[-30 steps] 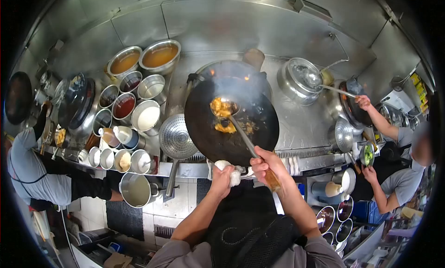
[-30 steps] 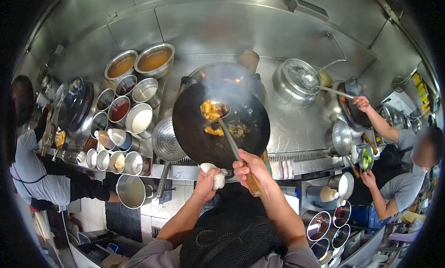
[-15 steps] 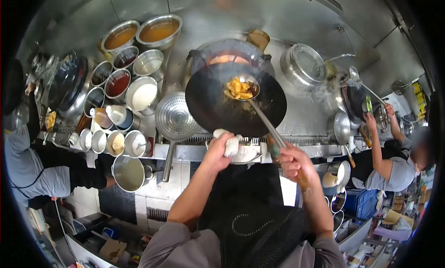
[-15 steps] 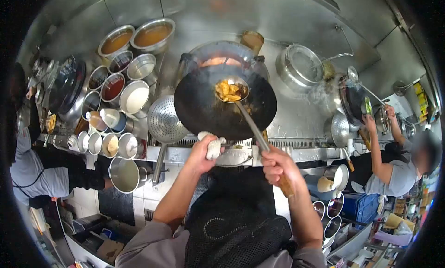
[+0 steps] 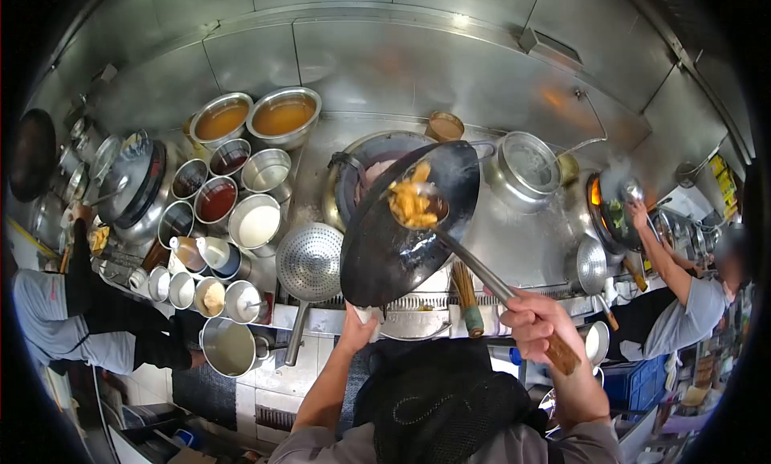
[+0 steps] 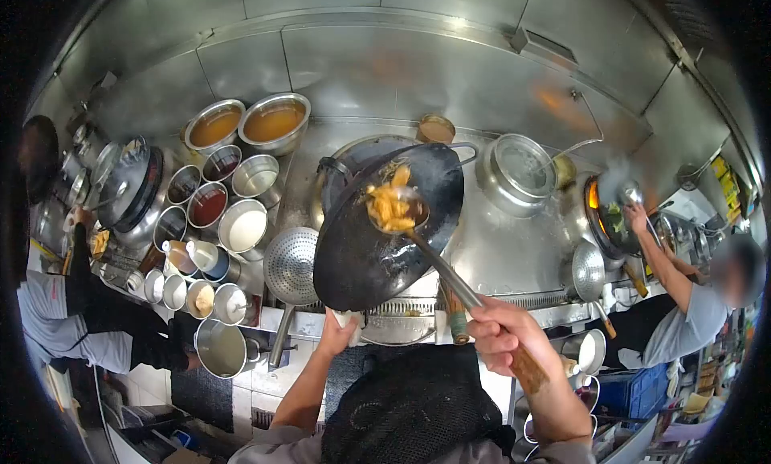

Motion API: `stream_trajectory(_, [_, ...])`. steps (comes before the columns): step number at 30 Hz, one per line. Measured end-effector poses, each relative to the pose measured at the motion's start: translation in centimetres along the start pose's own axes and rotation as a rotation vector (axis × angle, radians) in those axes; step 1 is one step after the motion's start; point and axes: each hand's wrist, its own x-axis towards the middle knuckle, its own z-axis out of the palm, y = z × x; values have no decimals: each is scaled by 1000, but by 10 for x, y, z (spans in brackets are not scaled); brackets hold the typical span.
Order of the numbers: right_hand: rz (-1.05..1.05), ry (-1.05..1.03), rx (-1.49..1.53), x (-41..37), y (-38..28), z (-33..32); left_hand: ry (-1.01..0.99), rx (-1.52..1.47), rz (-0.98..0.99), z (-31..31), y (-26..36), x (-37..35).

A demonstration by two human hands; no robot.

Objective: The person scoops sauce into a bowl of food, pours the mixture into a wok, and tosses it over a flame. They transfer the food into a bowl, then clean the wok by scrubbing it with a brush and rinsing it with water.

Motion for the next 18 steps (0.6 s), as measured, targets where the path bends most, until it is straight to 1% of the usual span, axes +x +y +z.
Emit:
stream_trajectory(1, [-52, -14, -38, -2, 4, -4, -2, 9, -3, -1, 4, 0])
stream_trajectory(2, [-47, -17, -29, 1, 6, -12, -8, -62, -37, 0, 8, 0])
stream_trajectory(3, [-111, -62, -39, 10, 9, -25, -14, -133, -74, -1, 12, -2])
stream_trajectory(4, [-176, -107, -51, 19, 13, -39, -15, -124, -81, 0, 16, -4])
stream_trajectory(5, [-172, -112, -51, 29, 17, -57, -3, -208, -135, 2, 21, -2])
stream_trajectory(6, [-209, -78, -131, 40, 20, -77, 13, -295, -187, 7, 26, 2])
stream_trajectory(7, [-243, -42, -211, 50, 22, -94, 22, -296, -190, 13, 32, 5])
stream_trajectory(9, [-213, -61, -200, 52, 26, -109, -9, -538, -538, 22, 49, 4])
stream_trajectory(10, [-207, -47, -189, 51, 24, -111, -8, -704, -550, 27, 80, 4])
stream_trajectory(11, [-201, -32, -168, 50, 24, -113, -35, -825, -734, 26, 97, 3])
stream_trajectory(13, [-199, -33, -176, 41, 27, -121, -28, -969, -827, 34, 131, 2])
stream_trajectory(14, [-194, -7, -190, 38, 28, -123, -45, -1009, -831, 40, 130, 3])
stream_trajectory(15, [-182, 21, -206, 32, 30, -124, -17, -1063, -828, 46, 123, 5])
stream_trajectory(17, [-149, 58, -233, 22, 27, -117, -6, -1150, -779, 49, 123, 11])
stream_trajectory(18, [-139, 71, -264, 14, 25, -113, -9, -1138, -806, 47, 127, 10])
